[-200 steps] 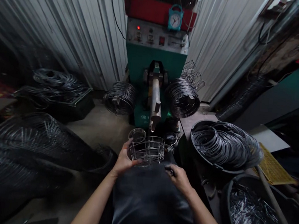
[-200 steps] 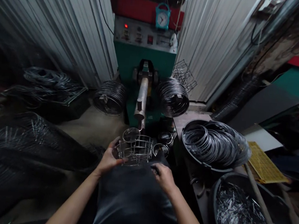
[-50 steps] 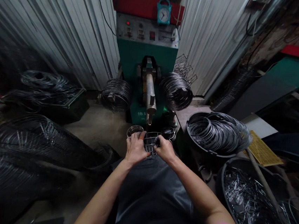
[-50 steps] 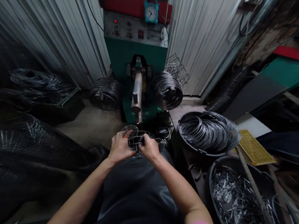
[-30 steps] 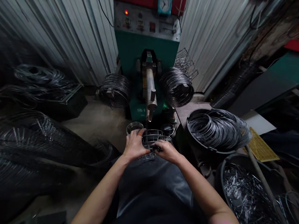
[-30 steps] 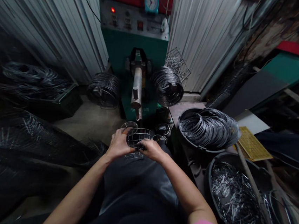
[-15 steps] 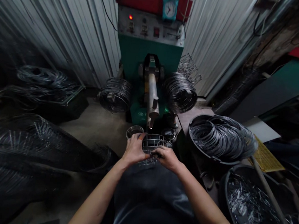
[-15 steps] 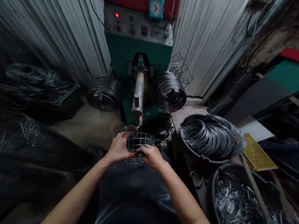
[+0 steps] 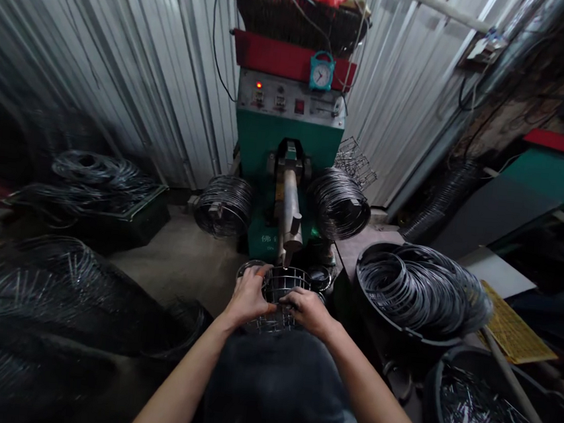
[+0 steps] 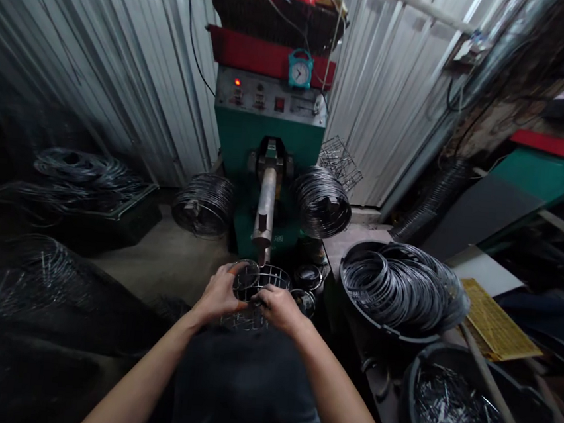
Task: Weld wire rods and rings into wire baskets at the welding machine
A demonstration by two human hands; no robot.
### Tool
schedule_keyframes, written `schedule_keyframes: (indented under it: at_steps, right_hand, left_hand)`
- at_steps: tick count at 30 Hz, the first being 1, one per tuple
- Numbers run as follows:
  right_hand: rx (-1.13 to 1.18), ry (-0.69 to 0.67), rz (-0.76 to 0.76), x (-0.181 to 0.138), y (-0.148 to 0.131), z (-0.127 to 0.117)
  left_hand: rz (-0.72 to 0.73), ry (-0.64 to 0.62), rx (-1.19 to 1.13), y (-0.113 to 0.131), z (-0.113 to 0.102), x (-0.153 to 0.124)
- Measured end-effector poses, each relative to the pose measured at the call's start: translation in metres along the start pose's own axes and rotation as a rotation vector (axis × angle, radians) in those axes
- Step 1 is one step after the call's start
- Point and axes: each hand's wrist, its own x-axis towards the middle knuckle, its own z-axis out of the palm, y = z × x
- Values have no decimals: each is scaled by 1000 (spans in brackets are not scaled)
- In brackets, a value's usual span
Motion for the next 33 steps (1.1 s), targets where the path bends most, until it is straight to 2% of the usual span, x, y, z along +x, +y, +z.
schedule_keyframes:
  at_steps: [8, 13, 19, 21, 25, 27, 33]
  right_hand:
    - [51, 69, 9, 18, 8, -5]
    - [47, 103, 35, 16, 11, -4]
    - [-5, 118, 107, 32, 17, -2]
    - [27, 184, 122, 31, 18, 2]
    - [135, 415, 169, 15, 20, 12]
    - [157, 471, 215, 9, 23, 13]
    - [101, 411, 273, 18, 26, 4]
  left_hand:
    - [-41, -53, -15, 0, -3, 23]
    - [-97, -8, 3, 5, 0, 22]
    - [-140, -20, 28, 0, 0, 41]
    - [-133, -28, 11, -3, 0, 45]
    - [-88, -1, 13, -8, 3, 46]
    - [-47, 0, 19, -10, 5, 47]
    - [-38, -17, -38, -12, 2, 60]
